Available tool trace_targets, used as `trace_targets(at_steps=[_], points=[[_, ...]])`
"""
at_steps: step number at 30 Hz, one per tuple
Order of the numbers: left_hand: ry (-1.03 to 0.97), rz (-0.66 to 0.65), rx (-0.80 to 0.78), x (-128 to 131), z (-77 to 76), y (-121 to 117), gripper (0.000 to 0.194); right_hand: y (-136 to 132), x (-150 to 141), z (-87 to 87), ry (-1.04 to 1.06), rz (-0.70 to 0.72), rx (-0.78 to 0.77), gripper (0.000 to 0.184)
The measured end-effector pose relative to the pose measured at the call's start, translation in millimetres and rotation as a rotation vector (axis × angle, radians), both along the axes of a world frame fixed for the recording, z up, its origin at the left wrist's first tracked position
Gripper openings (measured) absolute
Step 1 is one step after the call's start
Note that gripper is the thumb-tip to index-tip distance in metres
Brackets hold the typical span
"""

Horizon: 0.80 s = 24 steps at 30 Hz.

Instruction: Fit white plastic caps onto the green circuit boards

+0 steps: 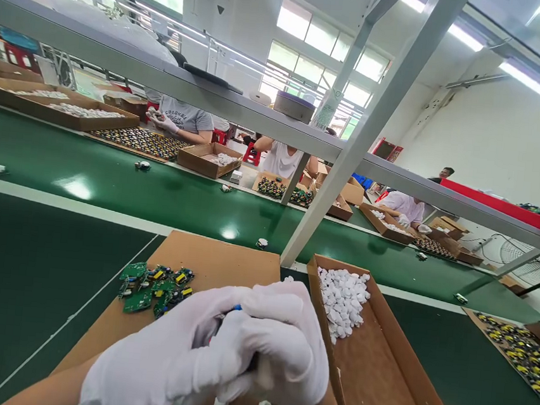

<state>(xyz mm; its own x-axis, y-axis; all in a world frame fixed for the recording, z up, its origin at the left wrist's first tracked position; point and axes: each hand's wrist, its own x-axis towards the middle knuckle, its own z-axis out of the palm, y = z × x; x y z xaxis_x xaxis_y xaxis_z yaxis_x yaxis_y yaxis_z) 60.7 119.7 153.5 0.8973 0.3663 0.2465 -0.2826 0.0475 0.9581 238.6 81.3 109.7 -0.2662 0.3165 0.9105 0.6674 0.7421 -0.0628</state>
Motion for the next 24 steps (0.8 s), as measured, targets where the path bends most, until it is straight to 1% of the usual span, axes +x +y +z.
trace_targets(at_steps=[2, 3, 5, 7, 9, 11, 12, 14, 15, 17, 18, 19, 20, 21, 22, 23, 24], points=[[-0.027, 0.064, 0.066, 1.0, 6.8, -1.9, 0.016, -0.2, -3.1, 3.7, -0.039, 0.027, 0.087, 0.029], [-0.035, 0.067, 0.082, 1.4, 8.7, -2.4, 0.017, -0.3, -4.2, 6.4, -0.061, 0.016, 0.110, 0.025], [-0.049, 0.026, 0.062, 1.4, 9.0, -1.9, 0.017, -0.8, -5.0, 12.0, -0.097, -0.030, 0.095, 0.015], [-0.048, -0.039, 0.051, 0.3, 5.9, 0.1, 0.013, -1.3, -4.5, 16.4, -0.124, -0.047, 0.073, 0.016], [-0.029, -0.038, 0.091, -1.3, 1.7, 2.0, 0.008, -1.8, -3.8, 19.2, -0.156, -0.035, 0.054, 0.017], [-0.004, 0.038, 0.160, -2.7, -1.6, 2.5, 0.016, -2.8, -3.7, 21.5, -0.207, -0.016, 0.051, 0.025], [0.020, 0.095, 0.184, -3.3, -2.6, 2.6, 0.017, -3.4, -3.8, 22.6, -0.228, -0.009, 0.044, 0.029], [0.070, 0.164, 0.202, -5.1, -3.7, 3.8, 0.009, -4.0, -3.9, 23.8, -0.247, 0.010, -0.003, 0.031], [0.090, 0.165, 0.210, -6.5, -3.9, 5.9, 0.004, -2.8, -3.5, 23.3, -0.236, 0.026, -0.030, 0.029], [0.117, 0.117, 0.218, -10.8, -4.4, 14.7, 0.018, 6.1, -1.5, 18.8, -0.171, 0.074, -0.111, 0.030], [0.132, 0.126, 0.225, -14.0, -5.0, 21.9, 0.027, 15.3, 0.2, 14.5, -0.109, 0.093, -0.173, 0.034], [0.158, 0.206, 0.247, -18.0, -6.1, 31.0, 0.036, 28.2, 2.1, 8.9, -0.037, 0.091, -0.260, 0.040], [0.208, 0.354, 0.289, -22.7, -7.8, 41.8, 0.044, 44.8, 4.3, 2.2, 0.040, 0.064, -0.364, 0.047], [0.295, 0.578, 0.363, -28.0, -10.3, 54.0, 0.050, 64.6, 6.5, -5.2, 0.123, 0.001, -0.478, 0.052], [0.414, 0.823, 0.463, -33.7, -13.6, 67.3, 0.054, 86.7, 8.6, -13.1, 0.159, -0.114, -0.630, 0.051], [0.569, 1.013, 0.576, -39.6, -17.8, 81.1, 0.056, 109.9, 10.7, -21.4, 0.152, -0.172, -0.729, 0.047], [0.760, 1.103, 0.683, -45.3, -23.0, 95.0, 0.057, 132.8, 12.8, -30.0, 0.140, -0.210, -0.801, 0.041]])
